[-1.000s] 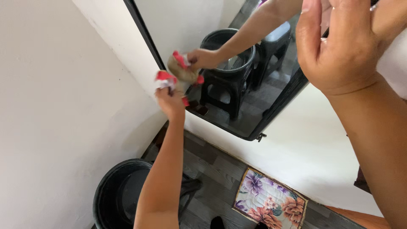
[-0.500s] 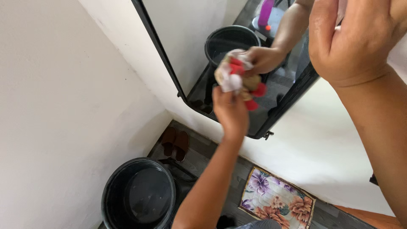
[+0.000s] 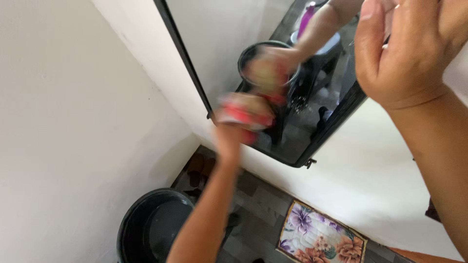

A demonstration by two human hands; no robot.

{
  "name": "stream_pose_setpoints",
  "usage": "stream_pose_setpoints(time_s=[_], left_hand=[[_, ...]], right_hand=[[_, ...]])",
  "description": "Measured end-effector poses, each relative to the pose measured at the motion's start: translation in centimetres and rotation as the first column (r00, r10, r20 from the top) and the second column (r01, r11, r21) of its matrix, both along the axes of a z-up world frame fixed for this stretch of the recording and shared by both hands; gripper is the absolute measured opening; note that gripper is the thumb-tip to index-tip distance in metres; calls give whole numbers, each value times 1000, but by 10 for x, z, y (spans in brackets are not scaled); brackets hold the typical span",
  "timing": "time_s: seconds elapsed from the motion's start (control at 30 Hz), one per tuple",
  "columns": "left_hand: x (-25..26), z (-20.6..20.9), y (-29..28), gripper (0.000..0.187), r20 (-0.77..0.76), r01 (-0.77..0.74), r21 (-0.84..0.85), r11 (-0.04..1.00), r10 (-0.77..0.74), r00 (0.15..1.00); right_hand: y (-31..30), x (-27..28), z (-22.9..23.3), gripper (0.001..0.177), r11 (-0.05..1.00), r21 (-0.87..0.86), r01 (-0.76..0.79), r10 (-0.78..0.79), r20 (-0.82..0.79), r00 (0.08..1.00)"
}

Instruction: The person pours liquid from a purple bottle onto a cloth, then wipes a wall-mounted mirror with the cloth. They rinse the cloth in a bucket of water, wring it out, and continue wiping the mirror surface.

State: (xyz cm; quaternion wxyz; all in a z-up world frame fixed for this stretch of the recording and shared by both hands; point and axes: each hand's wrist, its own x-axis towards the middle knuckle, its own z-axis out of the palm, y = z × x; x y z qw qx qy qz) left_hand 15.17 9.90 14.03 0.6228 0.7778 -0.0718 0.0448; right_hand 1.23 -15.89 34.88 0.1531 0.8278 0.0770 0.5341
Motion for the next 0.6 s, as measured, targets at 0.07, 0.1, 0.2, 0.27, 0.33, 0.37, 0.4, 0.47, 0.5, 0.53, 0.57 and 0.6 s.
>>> stream_pose_setpoints(time_s=[0.07, 0.1, 0.2, 0.27, 0.33, 0.37, 0.4, 0.47, 0.5, 0.53, 0.57, 0.6], left_hand=[[53, 3, 34, 22, 148, -206, -280, 938, 254, 956], [78, 7, 49, 10, 191, -316, -280, 906, 376, 907], [123, 29, 51, 14, 236, -340, -252, 906, 399, 886], [128, 48, 32, 21, 197, -337, -162, 928, 365, 910], [106, 67, 7, 12, 383, -322, -168, 932, 362, 850], [87, 75, -5, 11, 471, -315, -167, 934, 356, 807], [67, 84, -17, 8, 496, -306, -159, 939, 344, 797], [19, 99, -42, 10, 518, -166, -234, 958, 267, 813], [-8, 105, -51, 18, 519, -31, -315, 949, 199, 831], [-31, 111, -61, 11, 559, -24, -247, 969, 162, 813], [-54, 117, -69, 7, 596, -19, -178, 984, 123, 794], [-74, 121, -75, 15, 658, 65, -175, 982, 68, 750]], right_hand=[[5, -2, 1, 28, 999, 31, 11, -11, -6, 1000], [8, -3, 1, 29, 999, 47, 10, -10, -10, 1000], [13, -8, 6, 33, 997, 74, 1, 0, -8, 1000], [13, -7, 9, 32, 996, 82, -31, 30, 4, 1000], [13, -6, 14, 29, 995, 58, -75, 74, 25, 997], [14, -5, 15, 28, 995, 51, -87, 85, 32, 996], [15, -5, 16, 28, 996, 48, -77, 75, 41, 996], [17, -5, 18, 27, 997, 44, -57, 55, 54, 997], [19, -7, 19, 27, 998, 43, -48, 45, 59, 997], [20, -6, 21, 28, 997, 51, -52, 49, 61, 997], [22, -6, 22, 28, 997, 59, -56, 52, 64, 997], [24, -5, 23, 30, 994, 80, -70, 65, 63, 996]])
